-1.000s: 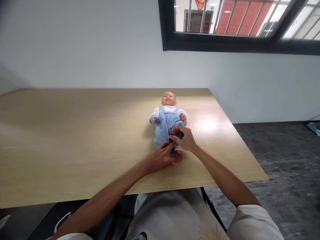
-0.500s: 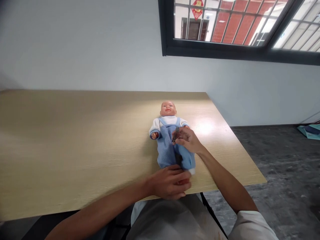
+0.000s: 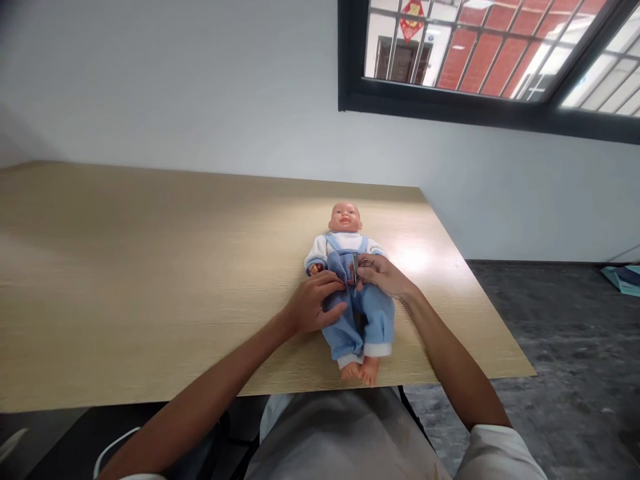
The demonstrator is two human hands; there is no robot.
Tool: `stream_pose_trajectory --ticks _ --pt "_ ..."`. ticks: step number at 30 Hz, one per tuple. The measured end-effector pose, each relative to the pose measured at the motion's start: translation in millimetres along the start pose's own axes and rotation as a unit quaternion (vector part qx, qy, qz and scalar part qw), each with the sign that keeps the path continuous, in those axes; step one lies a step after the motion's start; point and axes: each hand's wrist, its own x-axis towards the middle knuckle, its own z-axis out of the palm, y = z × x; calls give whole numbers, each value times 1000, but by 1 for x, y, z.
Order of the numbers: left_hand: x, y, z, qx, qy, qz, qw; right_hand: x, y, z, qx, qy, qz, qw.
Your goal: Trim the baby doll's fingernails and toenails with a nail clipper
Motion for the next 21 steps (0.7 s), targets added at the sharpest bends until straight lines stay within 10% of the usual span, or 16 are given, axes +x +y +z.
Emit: stream_pose_trajectory --ticks 9,16,21 --pt "1 1 -18 9 32 103 994 -18 2 2 52 -92 -30 994" --pt "-6 -65 -11 -38 -62 6 997 15 -17 21 -32 111 -91 989" --pt "-5 -94 7 -42 -17 15 999 53 -26 31 -24 142 -126 982"
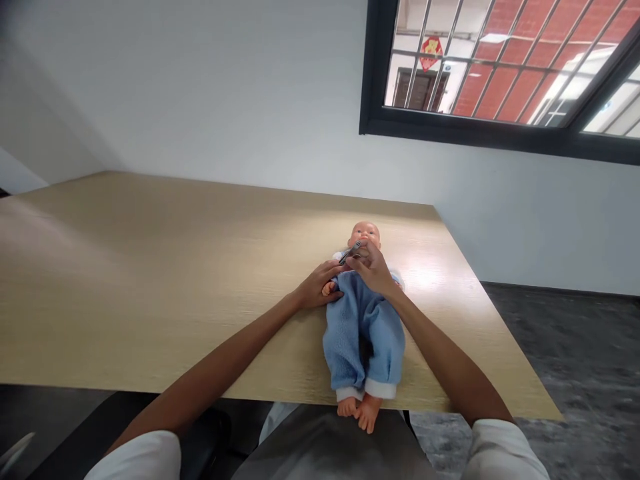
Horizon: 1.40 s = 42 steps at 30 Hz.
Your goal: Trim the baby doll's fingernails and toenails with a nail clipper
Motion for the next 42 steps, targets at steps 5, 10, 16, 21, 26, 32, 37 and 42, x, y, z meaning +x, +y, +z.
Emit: stream_pose_trajectory --ticks 5,10,16,21,26,32,37,42 --pt "0 -2 1 -22 26 -9 999 12 2 7 -42 -94 65 993" --pt "1 4 3 -50 67 -59 995 13 4 8 -63 -71 92 991" --pt "42 6 -1 -99 120 -115 981 17 13 6 78 69 86 991" --pt "59 3 12 -118 195 -135 964 16 17 5 125 141 37 981" --pt "51 0 22 -135 206 -124 961 10 15 10 69 139 -46 987" --pt "53 10 23 -175 234 -115 949 2 21 16 5 128 -65 990" --pt "52 7 26 -196 220 -122 948 -1 31 14 -39 131 -71 988" --pt "52 2 26 -208 207 -113 949 0 37 11 -58 116 -89 988"
